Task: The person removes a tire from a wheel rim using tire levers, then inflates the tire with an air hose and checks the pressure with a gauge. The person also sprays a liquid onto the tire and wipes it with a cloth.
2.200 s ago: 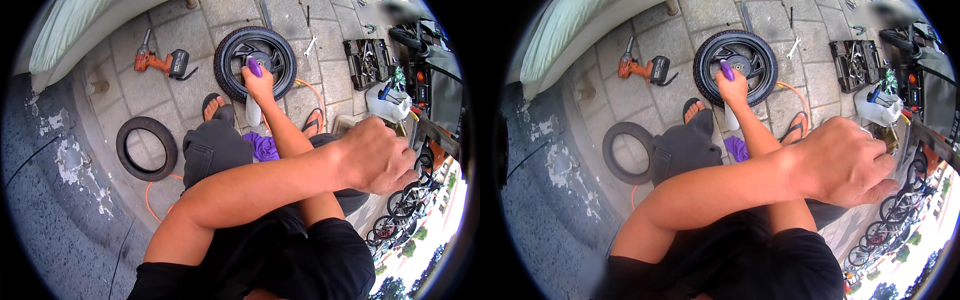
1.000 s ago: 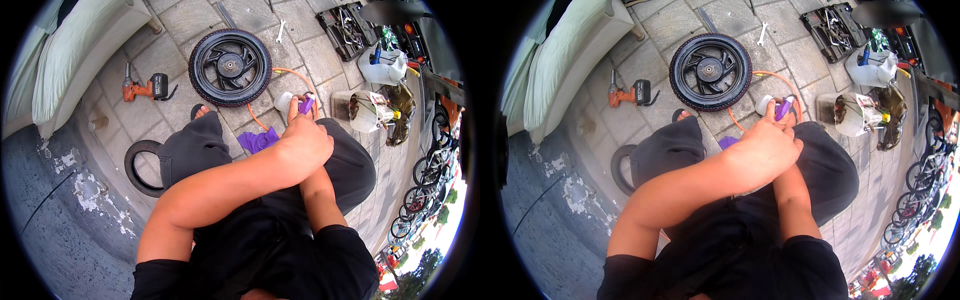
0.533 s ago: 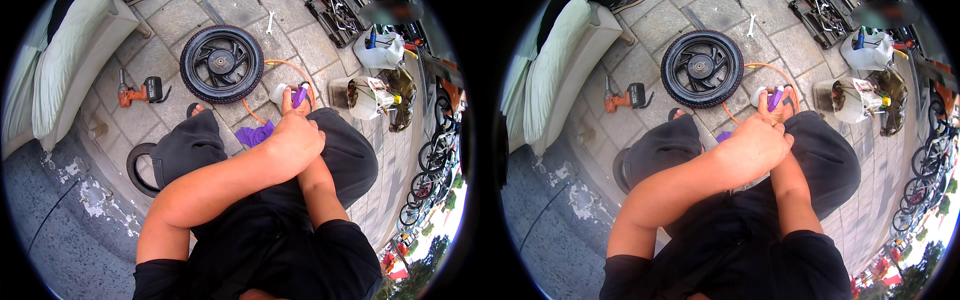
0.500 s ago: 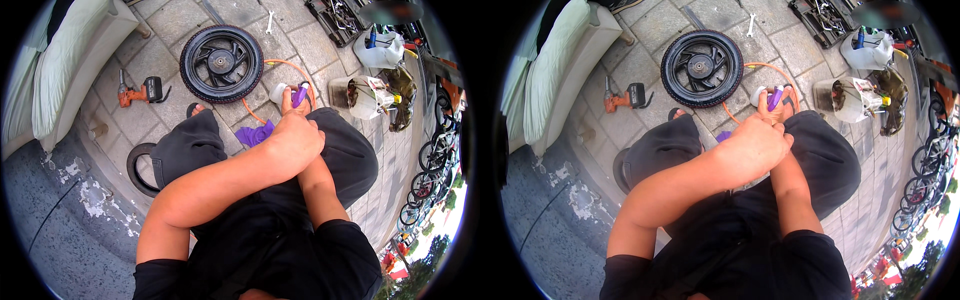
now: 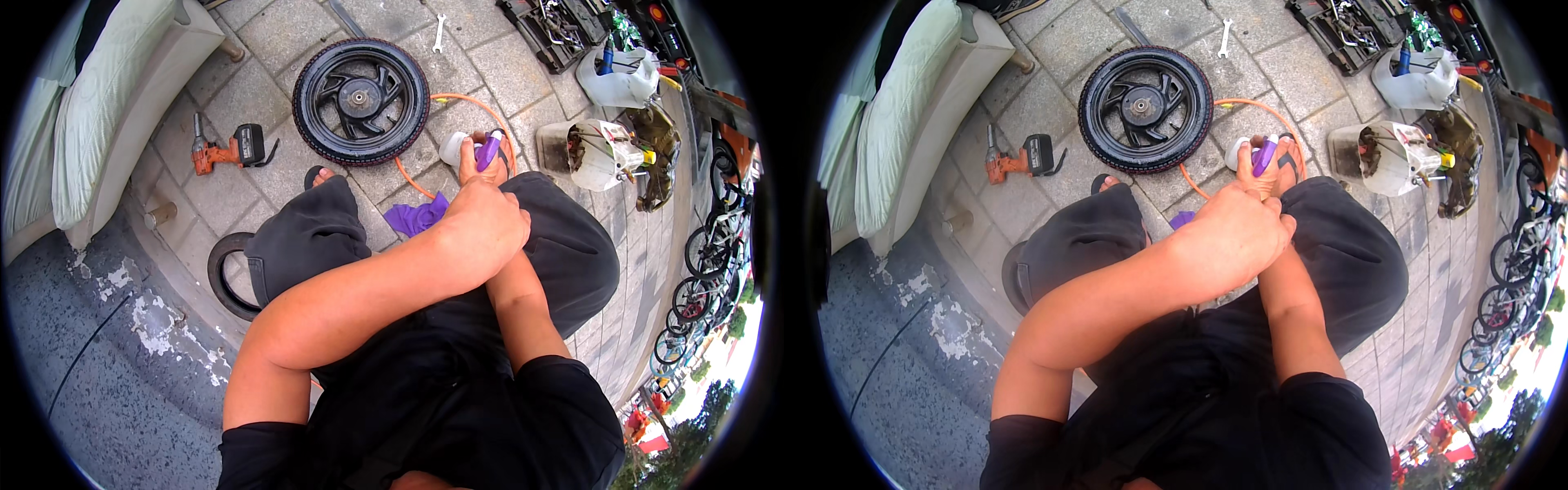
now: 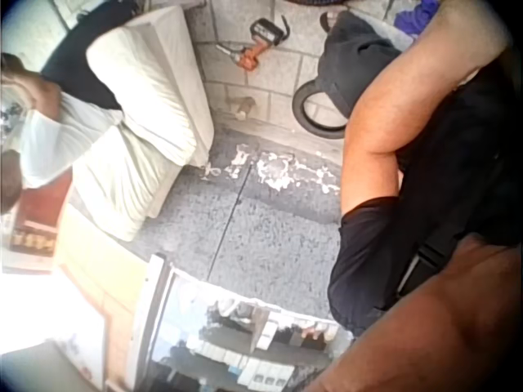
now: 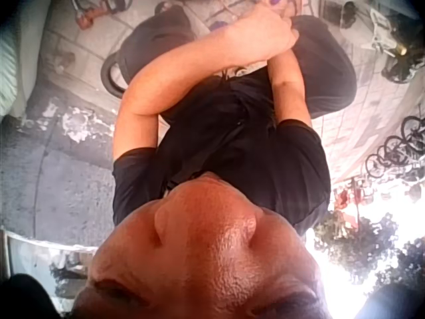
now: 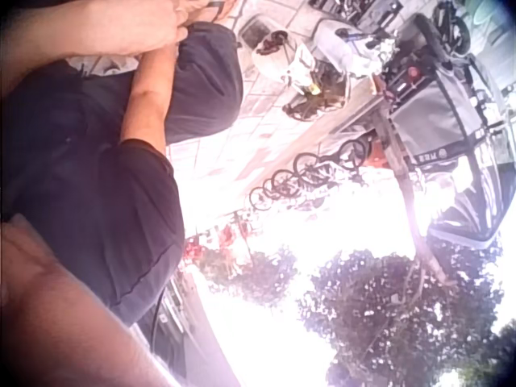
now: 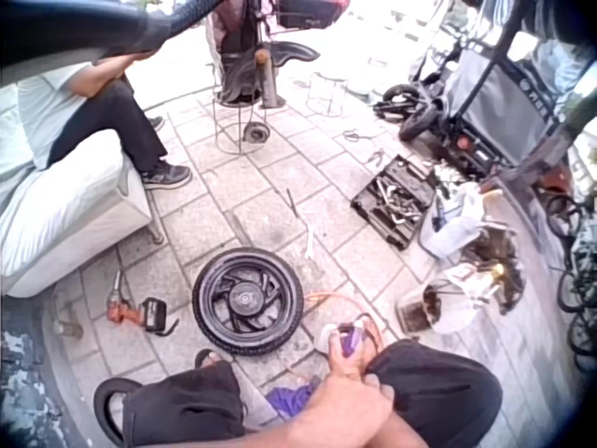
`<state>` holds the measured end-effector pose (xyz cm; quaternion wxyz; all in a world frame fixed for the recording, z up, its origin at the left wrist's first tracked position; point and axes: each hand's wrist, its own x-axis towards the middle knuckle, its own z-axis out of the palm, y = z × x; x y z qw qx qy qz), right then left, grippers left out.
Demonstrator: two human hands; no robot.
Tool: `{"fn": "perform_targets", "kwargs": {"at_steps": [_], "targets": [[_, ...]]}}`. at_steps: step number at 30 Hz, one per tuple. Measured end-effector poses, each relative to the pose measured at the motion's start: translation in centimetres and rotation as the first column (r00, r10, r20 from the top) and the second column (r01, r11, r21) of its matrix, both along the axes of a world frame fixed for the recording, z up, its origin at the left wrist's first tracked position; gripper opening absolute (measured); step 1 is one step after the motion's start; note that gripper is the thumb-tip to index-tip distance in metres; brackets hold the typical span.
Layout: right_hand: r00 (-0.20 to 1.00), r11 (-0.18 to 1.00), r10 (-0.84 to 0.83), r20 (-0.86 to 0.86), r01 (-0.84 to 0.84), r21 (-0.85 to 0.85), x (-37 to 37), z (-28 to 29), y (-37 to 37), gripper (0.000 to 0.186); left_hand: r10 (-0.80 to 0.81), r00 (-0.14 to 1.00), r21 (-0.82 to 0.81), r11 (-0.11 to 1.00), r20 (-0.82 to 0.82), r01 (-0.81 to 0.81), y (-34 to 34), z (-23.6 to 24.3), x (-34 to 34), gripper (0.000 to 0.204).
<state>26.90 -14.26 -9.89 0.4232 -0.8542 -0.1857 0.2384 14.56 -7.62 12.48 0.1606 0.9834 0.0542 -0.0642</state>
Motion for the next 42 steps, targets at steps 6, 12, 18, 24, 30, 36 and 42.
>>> {"fn": "perform_targets", "kwargs": {"at_steps": [6,12,18,24,30,36,42], "targets": [[0.966,0.928,0.217,0.14,-0.16,-0.336,-7.3,3.8,-4.0,0.042,0.06,0.997,0.02,0.998,0.05,-0.061,0.9,0.8,-0.5,0.021],[0.939,0.918,0.319,-0.13,-0.341,-0.205,-10.3,-7.2,0.2,0.043,0.137,0.981,-0.006,0.991,0.141,-0.137,1.8,2.5,-0.3,0.019],[0.943,0.968,0.082,-0.324,-0.152,-0.198,-7.6,-8.3,13.3,0.06,0.436,0.777,-0.348,0.889,0.454,-0.296,4.5,5.1,-2.0,0.023],[0.903,0.928,0.117,-0.414,-0.248,-0.28,-4.5,-8.0,18.6,0.068,0.615,0.431,-0.533,0.788,0.661,-0.308,6.9,5.6,-2.9,0.038],[0.885,0.864,0.129,-0.448,-0.322,-0.386,-3.4,-7.8,21.3,0.071,0.677,0.303,-0.619,0.736,0.671,-0.273,7.5,6.0,-3.8,0.039],[0.811,0.909,-0.002,-0.585,-0.242,-0.339,-3.3,-7.6,20.5,0.073,0.669,0.316,-0.619,0.743,0.673,-0.253,7.6,6.0,-4.4,0.038],[0.785,0.94,-0.092,-0.613,-0.136,-0.314,-5.6,-7.7,17.5,0.07,0.664,0.301,-0.611,0.748,0.684,-0.261,7.0,5.9,-4.0,0.037]]}}
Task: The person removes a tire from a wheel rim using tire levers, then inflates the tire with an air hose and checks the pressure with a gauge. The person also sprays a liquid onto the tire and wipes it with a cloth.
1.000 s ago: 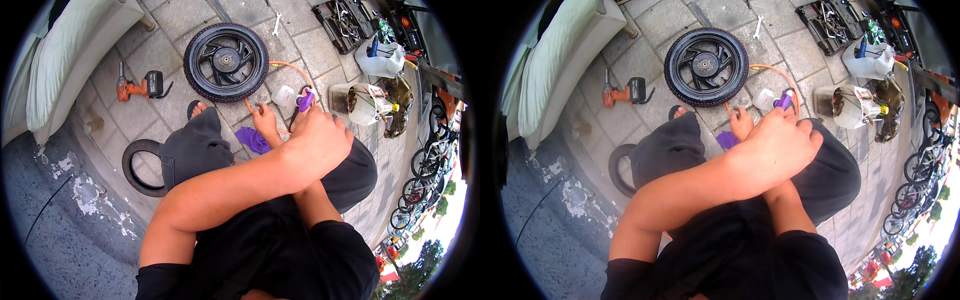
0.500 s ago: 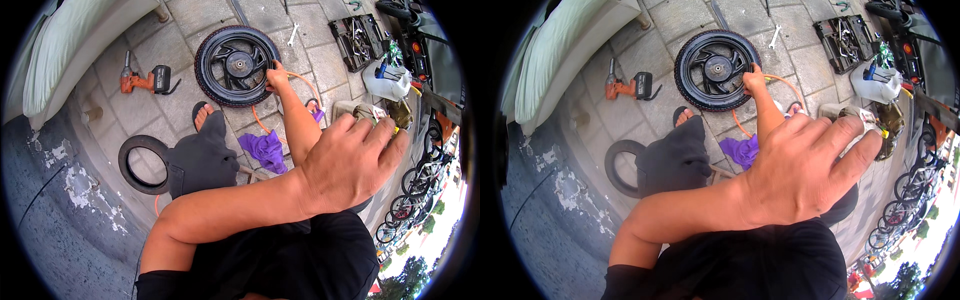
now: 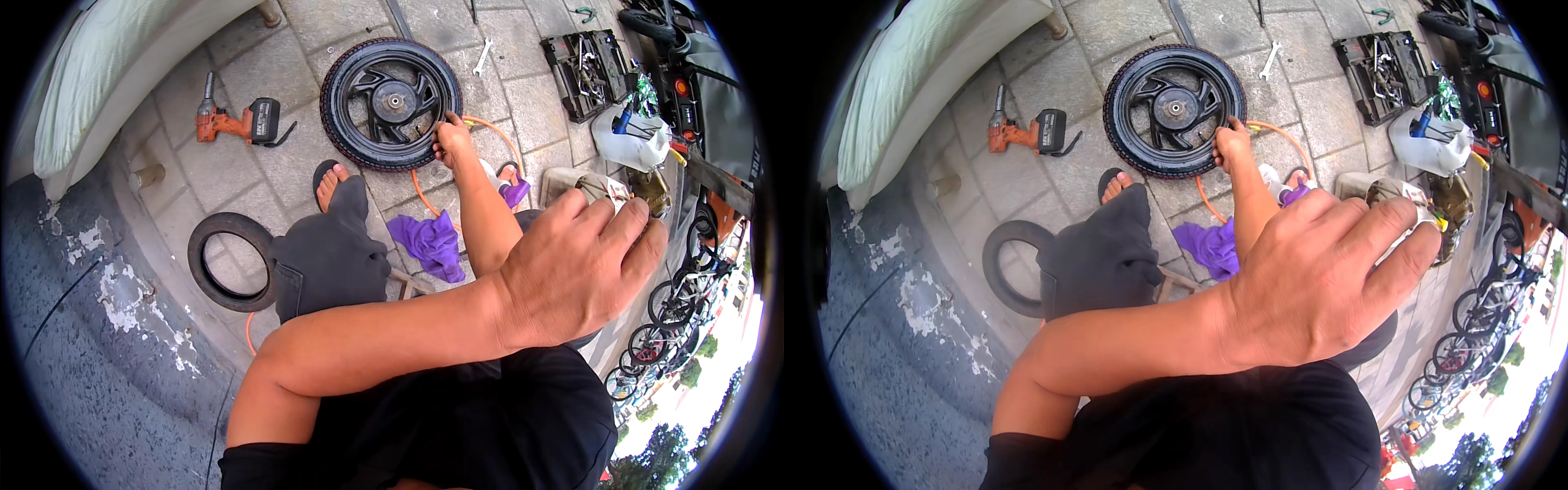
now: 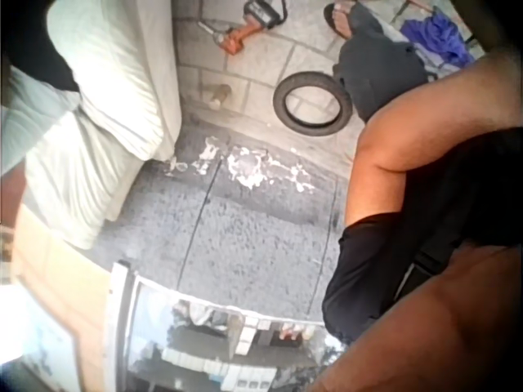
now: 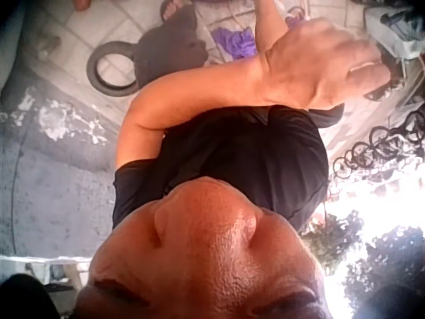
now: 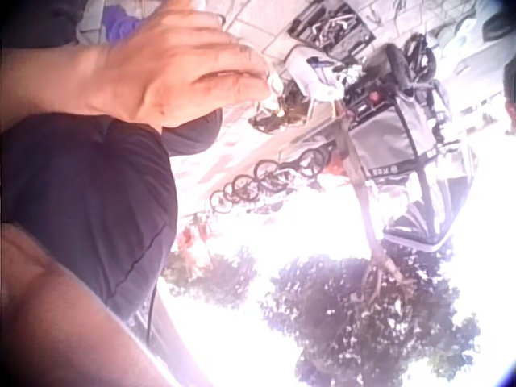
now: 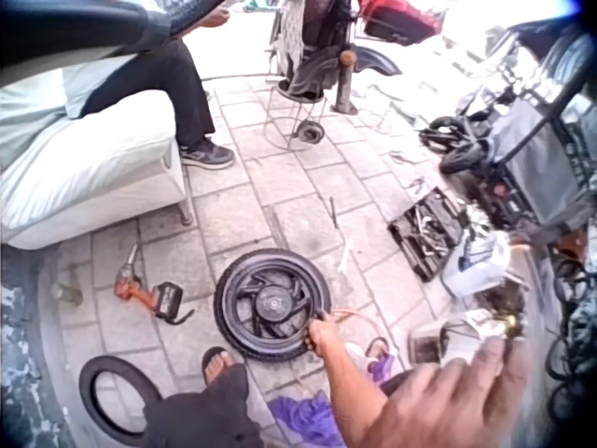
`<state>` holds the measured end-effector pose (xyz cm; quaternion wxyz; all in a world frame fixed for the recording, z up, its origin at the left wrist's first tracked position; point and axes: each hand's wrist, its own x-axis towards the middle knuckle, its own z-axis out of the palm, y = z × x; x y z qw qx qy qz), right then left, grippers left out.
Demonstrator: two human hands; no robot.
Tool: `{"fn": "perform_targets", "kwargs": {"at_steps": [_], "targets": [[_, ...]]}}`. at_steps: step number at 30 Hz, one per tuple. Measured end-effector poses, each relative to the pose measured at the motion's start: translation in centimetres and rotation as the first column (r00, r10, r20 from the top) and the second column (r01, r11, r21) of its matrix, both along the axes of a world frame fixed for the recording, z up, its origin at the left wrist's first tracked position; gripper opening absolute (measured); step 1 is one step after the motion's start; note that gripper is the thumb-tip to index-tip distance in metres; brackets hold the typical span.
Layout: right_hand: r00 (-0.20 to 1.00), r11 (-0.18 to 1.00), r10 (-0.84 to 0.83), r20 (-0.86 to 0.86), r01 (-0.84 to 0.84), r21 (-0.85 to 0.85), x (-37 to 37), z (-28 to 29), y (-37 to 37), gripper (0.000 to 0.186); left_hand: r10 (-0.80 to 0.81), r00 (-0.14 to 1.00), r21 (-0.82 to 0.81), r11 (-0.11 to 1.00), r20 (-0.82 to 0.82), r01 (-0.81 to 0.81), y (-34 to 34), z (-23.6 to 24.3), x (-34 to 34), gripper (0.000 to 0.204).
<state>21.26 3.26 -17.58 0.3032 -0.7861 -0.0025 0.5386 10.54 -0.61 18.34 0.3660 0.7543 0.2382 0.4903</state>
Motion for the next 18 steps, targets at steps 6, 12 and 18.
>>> {"fn": "perform_targets", "kwargs": {"at_steps": [6,12,18], "targets": [[0.969,0.974,-0.219,-0.113,0.223,0.026,-4.6,0.0,-2.9,0.08,-0.009,1.0,0.027,1.0,0.017,0.009,-0.4,0.2,0.2,0.035],[0.836,0.866,-0.473,-0.277,0.499,0.026,-9.9,-0.1,-4.9,0.078,-0.021,0.999,0.042,0.999,0.023,0.02,-0.8,-0.3,0.8,0.033],[0.689,0.799,-0.522,-0.502,0.601,-0.005,-14.3,-0.1,-5.4,0.071,-0.041,0.999,0.039,0.998,0.014,0.041,-0.6,-0.5,0.8,0.033]]}}
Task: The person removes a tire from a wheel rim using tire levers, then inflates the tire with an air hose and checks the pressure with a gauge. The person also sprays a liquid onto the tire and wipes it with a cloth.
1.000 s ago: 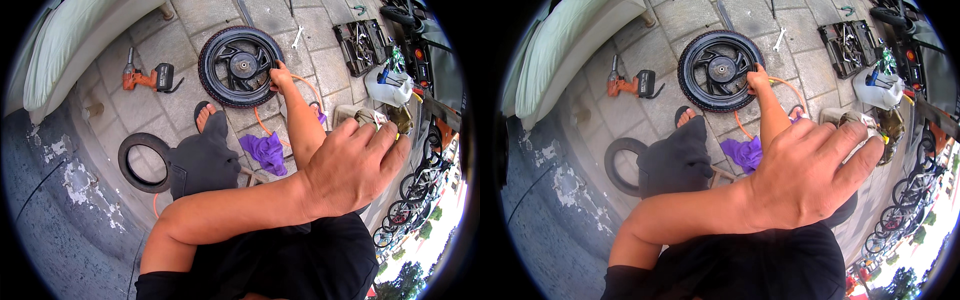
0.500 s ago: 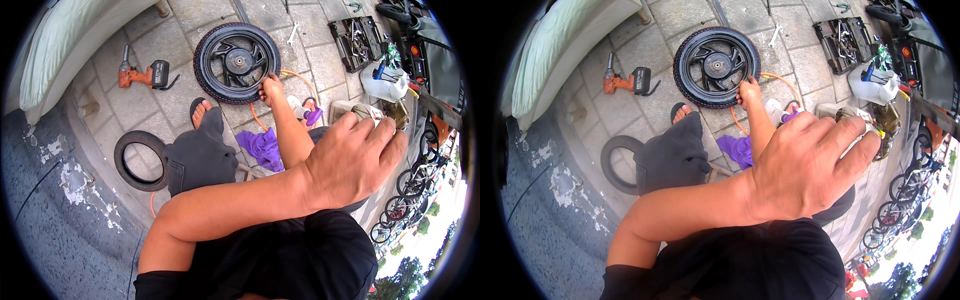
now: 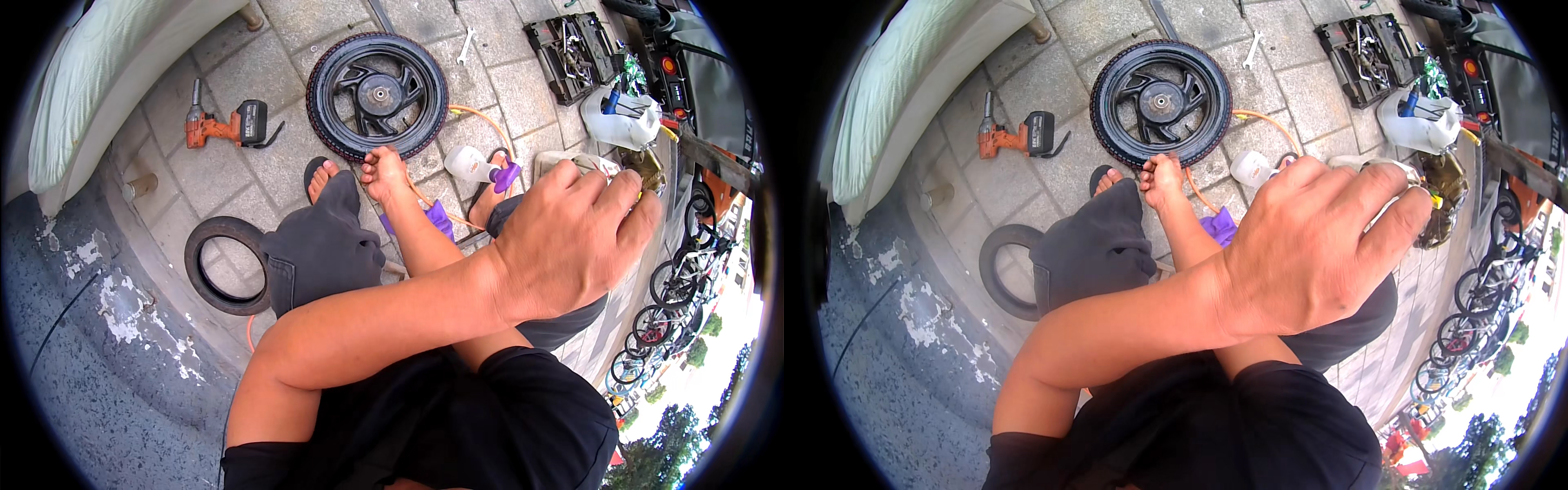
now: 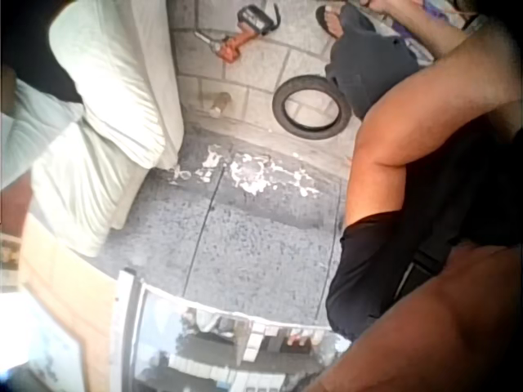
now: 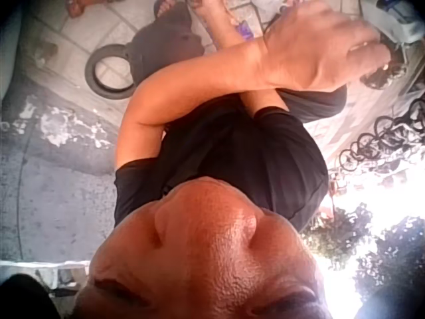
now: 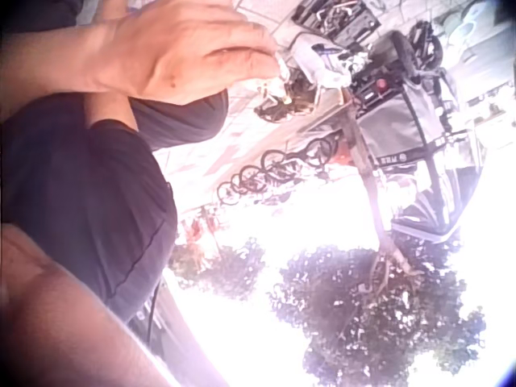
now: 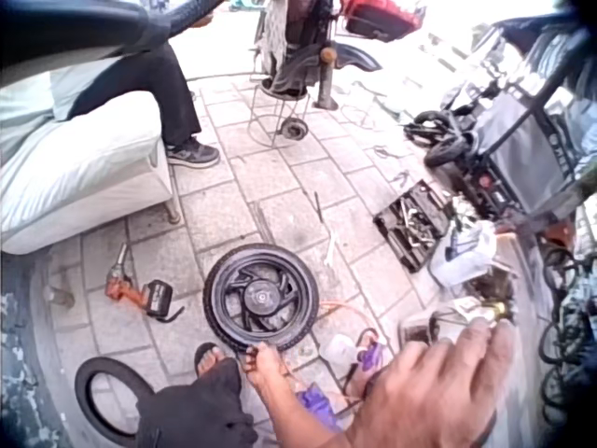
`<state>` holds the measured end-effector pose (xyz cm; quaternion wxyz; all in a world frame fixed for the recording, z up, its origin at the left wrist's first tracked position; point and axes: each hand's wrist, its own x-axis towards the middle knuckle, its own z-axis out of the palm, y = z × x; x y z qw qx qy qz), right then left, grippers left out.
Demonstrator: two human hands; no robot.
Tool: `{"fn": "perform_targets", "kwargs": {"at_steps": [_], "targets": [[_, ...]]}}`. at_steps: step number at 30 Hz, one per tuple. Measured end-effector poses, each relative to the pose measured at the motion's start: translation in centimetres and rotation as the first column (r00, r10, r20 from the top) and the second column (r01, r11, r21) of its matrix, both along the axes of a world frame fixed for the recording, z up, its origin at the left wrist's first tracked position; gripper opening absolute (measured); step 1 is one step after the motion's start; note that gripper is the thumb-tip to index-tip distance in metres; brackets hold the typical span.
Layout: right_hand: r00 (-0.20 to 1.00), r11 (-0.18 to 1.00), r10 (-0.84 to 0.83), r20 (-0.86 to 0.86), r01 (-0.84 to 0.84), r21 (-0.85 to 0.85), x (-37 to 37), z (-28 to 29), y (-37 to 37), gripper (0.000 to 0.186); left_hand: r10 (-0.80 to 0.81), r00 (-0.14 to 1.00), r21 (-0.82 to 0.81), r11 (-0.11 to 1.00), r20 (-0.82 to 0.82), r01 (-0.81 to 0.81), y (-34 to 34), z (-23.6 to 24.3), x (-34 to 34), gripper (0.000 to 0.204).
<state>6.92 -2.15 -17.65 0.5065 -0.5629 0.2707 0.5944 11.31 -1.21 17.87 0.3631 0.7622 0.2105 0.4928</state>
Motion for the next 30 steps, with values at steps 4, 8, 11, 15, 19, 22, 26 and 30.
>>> {"fn": "perform_targets", "kwargs": {"at_steps": [4,8,11,15,19,22,26,30], "targets": [[0.96,0.964,0.263,-0.097,-0.257,0.07,-0.6,0.0,-1.3,0.028,0.007,1.0,-0.006,1.0,0.018,-0.007,0.2,-0.4,-0.2,0.035],[0.586,0.691,0.704,0.402,-0.696,-0.195,1.1,0.4,-1.6,0.05,0.03,1.0,-0.01,1.0,0.007,-0.03,0.5,-0.3,-0.4,0.035],[-0.038,0.436,0.722,0.69,-0.749,-0.498,4.1,-4.2,-3.5,0.052,-0.008,1.0,-0.02,1.0,0.021,0.008,0.1,0.4,-0.1,0.035],[-0.391,0.074,0.776,0.495,-0.723,-0.687,6.9,0.7,-1.6,0.045,0.042,0.999,-0.016,0.999,0.033,-0.041,0.0,-0.2,-0.3,0.034],[-0.758,-0.206,0.566,0.323,-0.51,-0.835,12.1,0.0,-0.5,0.042,0.067,0.997,-0.026,0.998,0.049,-0.065,0.0,-0.4,-0.1,0.033],[-0.877,-0.318,0.44,0.194,-0.354,-0.879,16.8,1.0,1.8,0.045,0.09,0.994,-0.016,0.996,0.064,-0.089,0.4,-0.2,-0.3,0.034],[-0.986,-0.402,0.051,-0.157,0.124,-0.907,20.7,3.2,6.2,0.055,0.059,0.997,-0.024,0.998,0.042,-0.058,0.8,0.0,-0.4,0.037],[-0.973,-0.413,-0.105,-0.205,0.23,-0.881,20.8,3.7,7.8,0.053,0.052,0.998,-0.025,0.998,0.037,-0.052,0.9,0.0,-0.1,0.041]]}}
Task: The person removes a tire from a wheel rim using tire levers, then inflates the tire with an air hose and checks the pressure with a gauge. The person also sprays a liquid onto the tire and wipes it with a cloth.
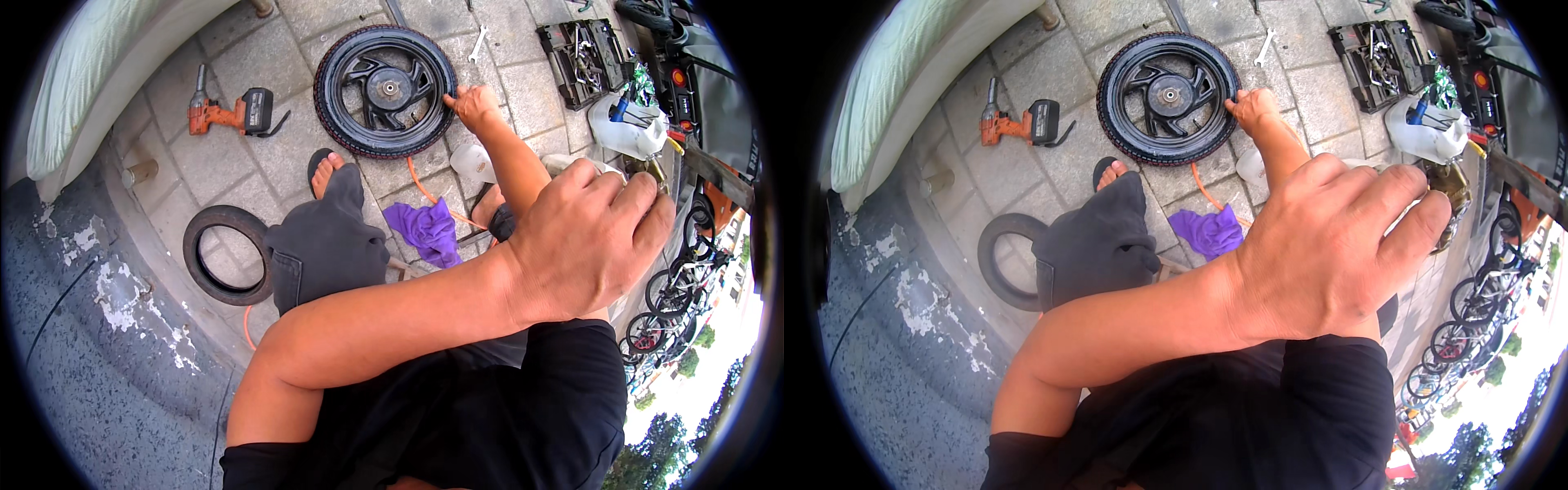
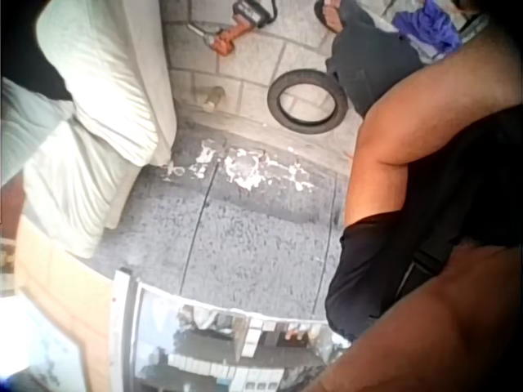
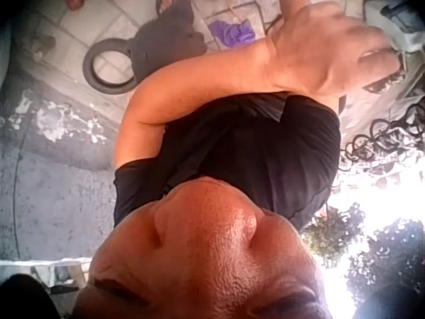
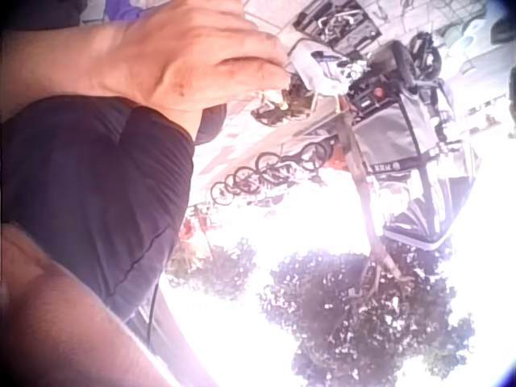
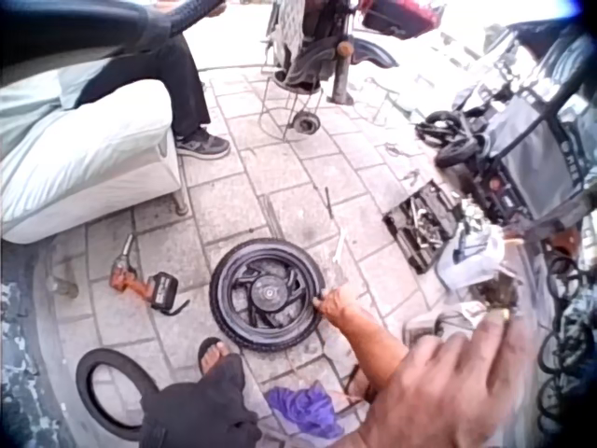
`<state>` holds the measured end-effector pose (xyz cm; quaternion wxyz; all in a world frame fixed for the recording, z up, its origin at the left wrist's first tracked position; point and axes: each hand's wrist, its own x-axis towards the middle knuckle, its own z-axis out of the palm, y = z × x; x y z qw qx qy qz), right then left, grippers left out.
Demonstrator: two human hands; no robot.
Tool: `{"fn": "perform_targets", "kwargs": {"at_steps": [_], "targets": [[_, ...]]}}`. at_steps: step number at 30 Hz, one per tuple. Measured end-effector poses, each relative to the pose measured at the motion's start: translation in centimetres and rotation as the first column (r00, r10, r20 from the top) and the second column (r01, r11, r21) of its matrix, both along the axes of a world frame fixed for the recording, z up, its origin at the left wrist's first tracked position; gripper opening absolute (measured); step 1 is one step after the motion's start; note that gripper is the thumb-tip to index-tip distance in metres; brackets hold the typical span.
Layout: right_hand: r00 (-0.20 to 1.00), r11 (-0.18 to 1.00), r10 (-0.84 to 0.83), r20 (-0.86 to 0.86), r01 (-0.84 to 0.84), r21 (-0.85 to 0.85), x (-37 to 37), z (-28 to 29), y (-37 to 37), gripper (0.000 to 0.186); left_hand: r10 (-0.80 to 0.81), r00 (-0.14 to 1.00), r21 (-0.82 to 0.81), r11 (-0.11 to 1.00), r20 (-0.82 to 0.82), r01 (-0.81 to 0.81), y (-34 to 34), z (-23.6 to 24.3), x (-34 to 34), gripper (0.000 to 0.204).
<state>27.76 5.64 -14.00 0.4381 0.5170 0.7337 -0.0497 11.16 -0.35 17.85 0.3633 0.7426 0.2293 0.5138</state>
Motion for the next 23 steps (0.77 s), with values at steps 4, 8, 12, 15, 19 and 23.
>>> {"fn": "perform_targets", "kwargs": {"at_steps": [4,8,12,15,19,23], "targets": [[0.999,0.997,0.038,-0.033,-0.041,-0.069,-1.2,-0.9,-0.6,0.045,-0.026,1.0,-0.005,1.0,0.013,0.026,-0.1,0.1,0.0,0.042],[0.985,0.995,0.013,-0.171,-0.03,-0.094,-3.0,-0.5,-2.0,0.043,-0.014,1.0,0.017,1.0,0.007,0.014,0.0,0.1,-0.2,0.042],[0.816,0.945,-0.317,-0.484,0.23,-0.232,-7.2,-1.0,-4.5,0.051,0.005,1.0,0.01,1.0,0.016,-0.005,-0.1,-0.3,0.0,0.039],[0.692,0.89,-0.449,-0.566,0.399,-0.22,-11.4,-2.5,-6.7,0.043,0.009,1.0,-0.005,1.0,0.007,-0.009,-0.6,-0.6,0.6,0.035],[0.66,0.866,-0.492,-0.568,0.439,-0.24,-12.1,-3.1,-6.7,0.047,0.048,0.999,0.016,0.999,-0.001,-0.048,-0.9,-1.1,1.0,0.032],[0.809,0.903,-0.425,-0.406,0.344,-0.259,-8.0,-1.2,-4.5,0.055,0.017,1.0,-0.025,1.0,0.012,-0.016,-0.7,-0.8,0.7,0.039]]}}
